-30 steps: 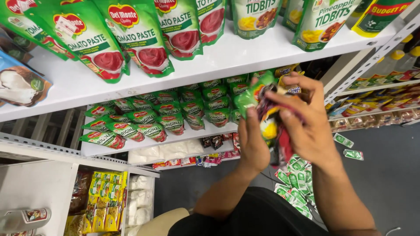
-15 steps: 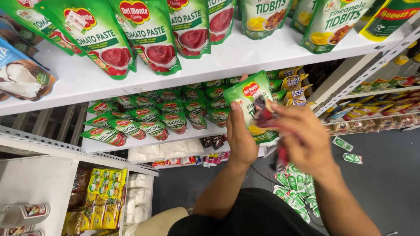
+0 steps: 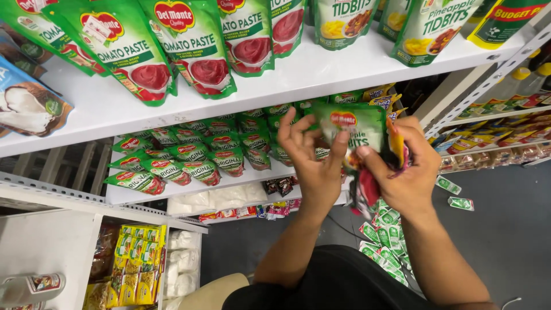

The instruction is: Cleaning and wiping down food product pouches on a grocery store shelf.

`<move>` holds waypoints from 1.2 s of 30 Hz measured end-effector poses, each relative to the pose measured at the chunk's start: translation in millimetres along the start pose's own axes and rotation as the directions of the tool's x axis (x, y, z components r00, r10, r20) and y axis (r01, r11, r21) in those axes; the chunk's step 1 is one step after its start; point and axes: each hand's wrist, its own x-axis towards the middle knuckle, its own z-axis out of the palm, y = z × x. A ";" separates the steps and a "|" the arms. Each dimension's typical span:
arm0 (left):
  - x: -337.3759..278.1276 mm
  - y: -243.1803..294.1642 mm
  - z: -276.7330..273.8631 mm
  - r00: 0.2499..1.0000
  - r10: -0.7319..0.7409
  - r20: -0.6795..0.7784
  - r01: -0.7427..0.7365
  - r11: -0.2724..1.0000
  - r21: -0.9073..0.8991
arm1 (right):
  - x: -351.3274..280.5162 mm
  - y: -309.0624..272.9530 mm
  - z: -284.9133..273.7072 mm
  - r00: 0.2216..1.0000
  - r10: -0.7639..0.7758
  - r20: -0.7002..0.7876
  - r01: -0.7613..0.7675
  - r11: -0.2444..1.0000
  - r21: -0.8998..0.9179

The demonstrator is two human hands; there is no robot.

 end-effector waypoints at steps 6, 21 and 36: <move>-5.2 -33.2 -4.8 0.897 0.140 0.419 -0.048 0.974 -0.221 | -6.2 -15.3 2.3 0.951 -0.186 0.248 0.195 0.981 -0.014; -5.1 5.6 -22.7 0.872 -0.233 0.430 0.448 0.731 -0.514 | 9.4 -40.1 10.1 0.824 -0.214 0.525 0.391 0.885 -0.252; -8.2 -0.6 -35.0 0.766 -0.473 0.436 0.604 0.761 -0.235 | 31.7 -52.6 17.7 0.824 -0.186 0.535 0.409 0.850 -0.333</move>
